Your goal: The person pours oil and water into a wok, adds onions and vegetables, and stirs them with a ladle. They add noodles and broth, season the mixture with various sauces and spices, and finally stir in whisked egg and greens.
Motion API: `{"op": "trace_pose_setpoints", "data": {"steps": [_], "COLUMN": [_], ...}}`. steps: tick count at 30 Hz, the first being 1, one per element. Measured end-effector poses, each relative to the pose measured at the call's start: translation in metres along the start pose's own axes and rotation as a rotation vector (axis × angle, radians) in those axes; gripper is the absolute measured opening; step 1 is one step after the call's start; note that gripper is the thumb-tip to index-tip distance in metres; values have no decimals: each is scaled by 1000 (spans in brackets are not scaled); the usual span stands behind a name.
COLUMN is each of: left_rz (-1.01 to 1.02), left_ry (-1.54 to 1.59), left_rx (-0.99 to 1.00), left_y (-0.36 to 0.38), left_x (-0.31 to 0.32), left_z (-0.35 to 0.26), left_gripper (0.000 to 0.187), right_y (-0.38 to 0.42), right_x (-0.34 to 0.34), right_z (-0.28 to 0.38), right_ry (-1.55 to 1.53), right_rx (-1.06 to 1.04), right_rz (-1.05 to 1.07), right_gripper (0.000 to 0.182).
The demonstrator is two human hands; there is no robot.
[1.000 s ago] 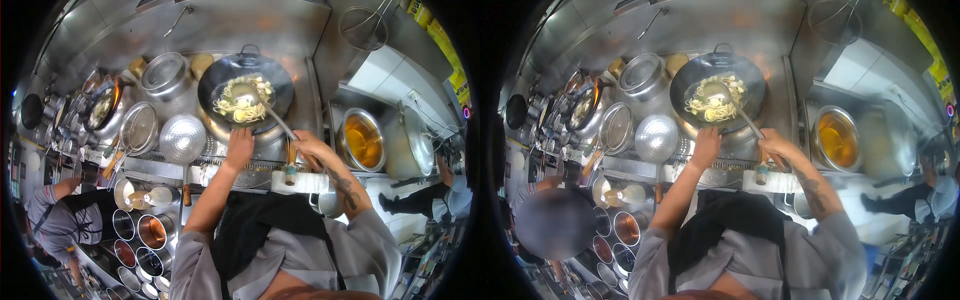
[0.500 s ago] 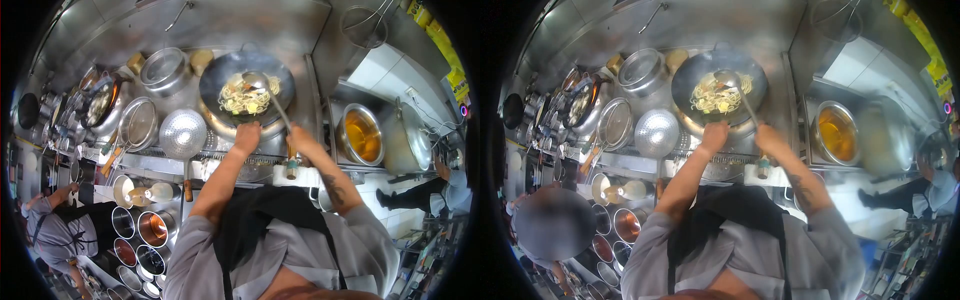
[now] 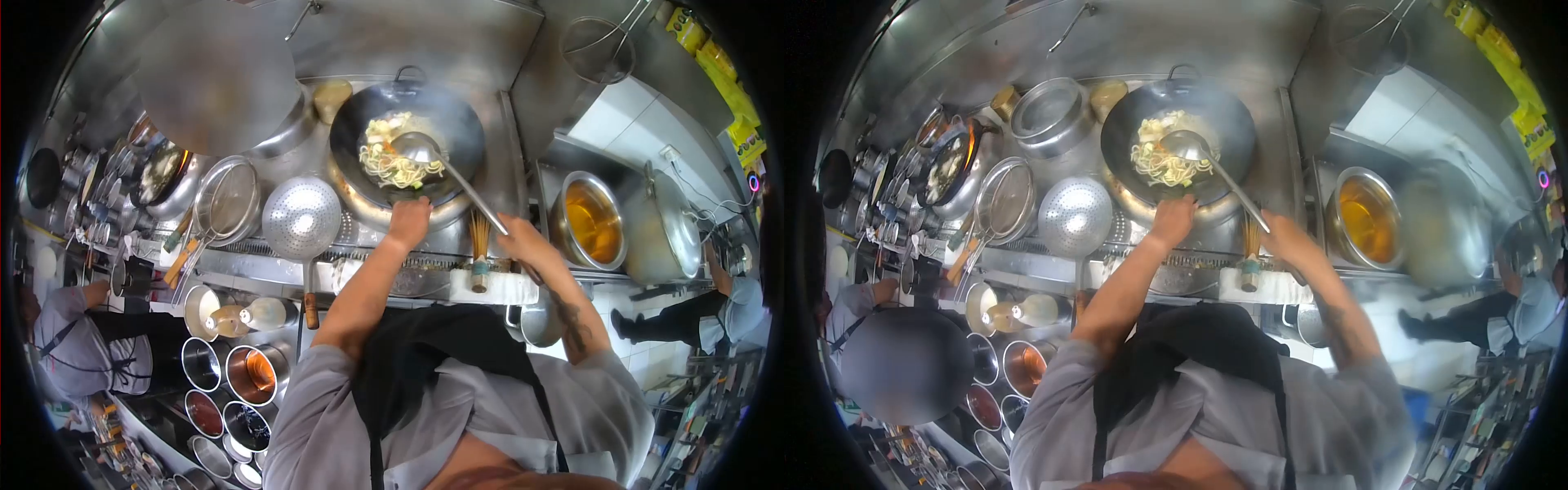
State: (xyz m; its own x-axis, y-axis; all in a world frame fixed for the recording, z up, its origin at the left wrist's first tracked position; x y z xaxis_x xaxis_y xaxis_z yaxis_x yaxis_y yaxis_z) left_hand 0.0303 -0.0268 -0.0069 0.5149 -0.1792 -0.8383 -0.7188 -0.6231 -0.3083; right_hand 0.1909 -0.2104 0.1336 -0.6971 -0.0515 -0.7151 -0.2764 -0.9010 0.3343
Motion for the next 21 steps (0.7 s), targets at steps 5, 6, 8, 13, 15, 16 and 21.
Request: {"op": "trace_pose_setpoints", "data": {"steps": [5,6,8,13,15,16,21], "left_rz": [-62,-41,-2,-15,-19,-33,-21], "left_ry": [21,22,32,60,79,75,85], "left_rx": [52,27,-14,35,42,48,22], "left_y": [0,0,-3,6,-1,-3,-1], "left_x": [-10,-8,1,-5,-7,-7,-9], "left_z": [-2,2,8,13,18,20,17], "left_gripper": [21,20,20,17,16,16,17], "right_y": [-55,-61,-71,-67,-61,-59,-54], "right_x": [43,51,59,55,82,93,107], "right_z": [-29,-22,-16,-14,-35,-48,-77], "right_ry": [230,170,55,-158,-156,-152,-292], "right_rx": [-86,-56,8,-12,-177,-259,43], "right_rz": [-395,-383,-367,-276,-505,-621,-399], "right_gripper": [37,37,37,37,39,40,32]}}
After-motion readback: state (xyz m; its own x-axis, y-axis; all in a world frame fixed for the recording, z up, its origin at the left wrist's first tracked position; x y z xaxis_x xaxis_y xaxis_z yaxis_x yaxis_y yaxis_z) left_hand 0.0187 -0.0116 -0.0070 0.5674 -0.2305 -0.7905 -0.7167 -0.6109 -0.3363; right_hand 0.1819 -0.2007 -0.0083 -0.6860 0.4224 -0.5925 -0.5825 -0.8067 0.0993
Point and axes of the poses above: each hand's wrist, its own y-axis away from the middle knuckle, its own x-axis out of the palm, z = x × y, the point moved 1 cm from there along -y, towards the middle knuckle, and after that the axes turned 4 degrees about -x, right-handed, at the moved point
